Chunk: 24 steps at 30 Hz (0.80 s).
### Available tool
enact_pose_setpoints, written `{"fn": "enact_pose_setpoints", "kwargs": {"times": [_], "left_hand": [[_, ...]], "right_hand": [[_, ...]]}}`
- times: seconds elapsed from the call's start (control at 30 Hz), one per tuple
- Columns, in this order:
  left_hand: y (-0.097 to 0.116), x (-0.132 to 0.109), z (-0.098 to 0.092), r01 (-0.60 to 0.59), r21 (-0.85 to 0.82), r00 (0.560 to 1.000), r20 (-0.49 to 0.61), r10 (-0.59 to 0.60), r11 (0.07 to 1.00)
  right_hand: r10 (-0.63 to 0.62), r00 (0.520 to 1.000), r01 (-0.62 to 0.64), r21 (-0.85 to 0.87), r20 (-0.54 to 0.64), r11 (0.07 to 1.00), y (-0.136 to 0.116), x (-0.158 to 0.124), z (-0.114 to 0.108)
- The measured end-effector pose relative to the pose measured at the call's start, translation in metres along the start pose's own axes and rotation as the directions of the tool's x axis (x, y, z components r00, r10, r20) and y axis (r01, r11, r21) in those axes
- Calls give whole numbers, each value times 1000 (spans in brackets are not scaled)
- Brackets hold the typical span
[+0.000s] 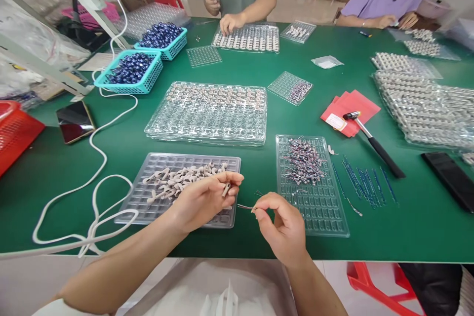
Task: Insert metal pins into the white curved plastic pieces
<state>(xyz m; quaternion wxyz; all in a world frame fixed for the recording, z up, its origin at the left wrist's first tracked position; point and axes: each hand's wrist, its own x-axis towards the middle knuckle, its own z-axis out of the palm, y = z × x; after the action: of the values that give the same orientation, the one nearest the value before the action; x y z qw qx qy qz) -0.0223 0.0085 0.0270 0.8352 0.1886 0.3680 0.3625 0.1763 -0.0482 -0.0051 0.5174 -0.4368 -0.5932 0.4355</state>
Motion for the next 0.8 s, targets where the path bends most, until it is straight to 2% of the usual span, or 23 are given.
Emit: {"fn": "enact_pose_setpoints", "kwargs": {"times": [0.1, 0.2, 0.3, 0.4, 0.5, 0.63, 0.8], "left_hand": [[-3, 3, 0, 17, -97, 999, -34, -21, 995], [-6, 4, -1, 9, -104, 998, -56, -15, 995], [-7, 2, 0, 29, -73, 1000, -10, -30, 997], [-7, 0, 3, -4, -12, 998, 62, 5, 1000], [-8, -1, 4, -53, 58, 992, 116, 46, 997], [-6, -1, 1, -22, 132, 988, 157, 1, 991], [-3, -1, -2, -3, 278, 980, 191, -52, 960]], "right_hand": [[-90, 983, 109, -114, 158, 988, -1, 1, 4], [-181, 921, 268, -223, 346, 937, -2, 4, 9], [-199, 878, 340, -272, 436, 900, -3, 6, 13], [-197, 890, 343, -319, 411, 884, -3, 6, 14], [-183, 926, 296, -336, 329, 894, -1, 4, 11], [-82, 971, 145, -278, 226, 950, 2, -1, 5], [1, 986, 27, -163, 168, 986, 2, -2, 1]]}}
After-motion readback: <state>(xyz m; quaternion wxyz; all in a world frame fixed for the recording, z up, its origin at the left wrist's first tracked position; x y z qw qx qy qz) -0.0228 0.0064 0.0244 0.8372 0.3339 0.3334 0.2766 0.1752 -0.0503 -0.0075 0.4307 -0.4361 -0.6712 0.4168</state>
